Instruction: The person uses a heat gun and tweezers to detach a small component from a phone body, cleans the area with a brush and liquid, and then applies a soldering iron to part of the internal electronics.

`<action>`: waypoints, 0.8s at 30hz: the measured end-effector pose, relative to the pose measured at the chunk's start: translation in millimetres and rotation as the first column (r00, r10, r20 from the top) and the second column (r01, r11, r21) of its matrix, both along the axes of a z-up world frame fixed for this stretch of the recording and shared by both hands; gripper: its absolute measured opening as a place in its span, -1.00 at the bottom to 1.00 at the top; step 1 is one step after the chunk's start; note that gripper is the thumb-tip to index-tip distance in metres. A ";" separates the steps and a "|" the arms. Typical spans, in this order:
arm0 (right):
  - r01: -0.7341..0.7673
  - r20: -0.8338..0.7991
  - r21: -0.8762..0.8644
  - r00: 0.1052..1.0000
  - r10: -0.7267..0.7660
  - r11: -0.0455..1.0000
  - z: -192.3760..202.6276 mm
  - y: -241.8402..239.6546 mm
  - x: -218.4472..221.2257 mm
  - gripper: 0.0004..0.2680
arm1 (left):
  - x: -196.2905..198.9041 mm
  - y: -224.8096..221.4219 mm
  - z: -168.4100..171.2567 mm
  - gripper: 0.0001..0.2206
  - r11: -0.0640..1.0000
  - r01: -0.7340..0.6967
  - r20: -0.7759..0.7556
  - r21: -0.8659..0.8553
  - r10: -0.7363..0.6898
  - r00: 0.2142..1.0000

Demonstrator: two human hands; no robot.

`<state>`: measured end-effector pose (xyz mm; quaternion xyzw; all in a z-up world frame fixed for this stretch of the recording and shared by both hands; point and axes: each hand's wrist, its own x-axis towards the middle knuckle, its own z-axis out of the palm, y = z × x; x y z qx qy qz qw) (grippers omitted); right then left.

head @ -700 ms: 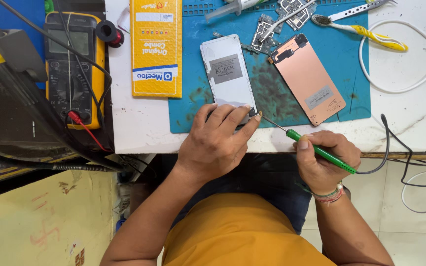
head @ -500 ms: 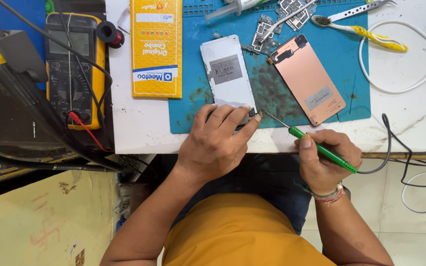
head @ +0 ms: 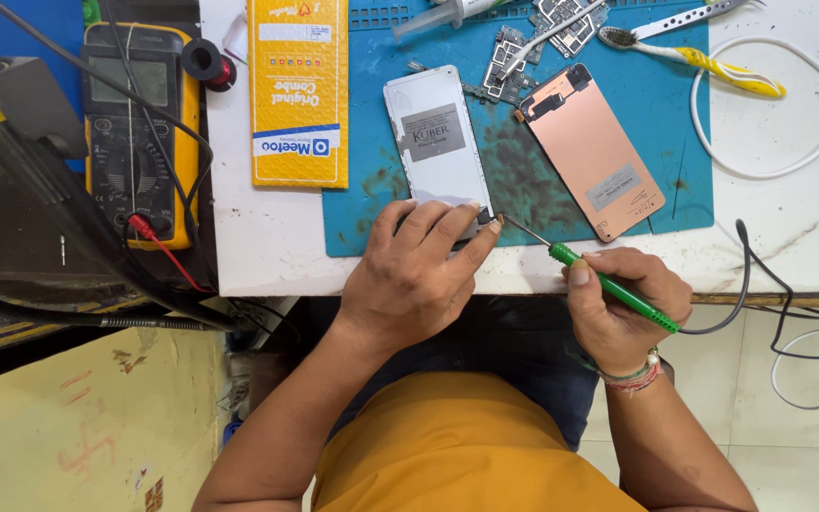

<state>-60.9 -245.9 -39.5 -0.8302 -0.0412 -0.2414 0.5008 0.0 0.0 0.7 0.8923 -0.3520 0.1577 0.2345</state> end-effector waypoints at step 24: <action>-0.009 -0.003 -0.035 1.000 0.008 0.999 1.6 1.5 1.1 -0.89 | -0.2 0.7 0.6 -0.66 1.000 -0.002 -0.002 0.000 0.002 1.000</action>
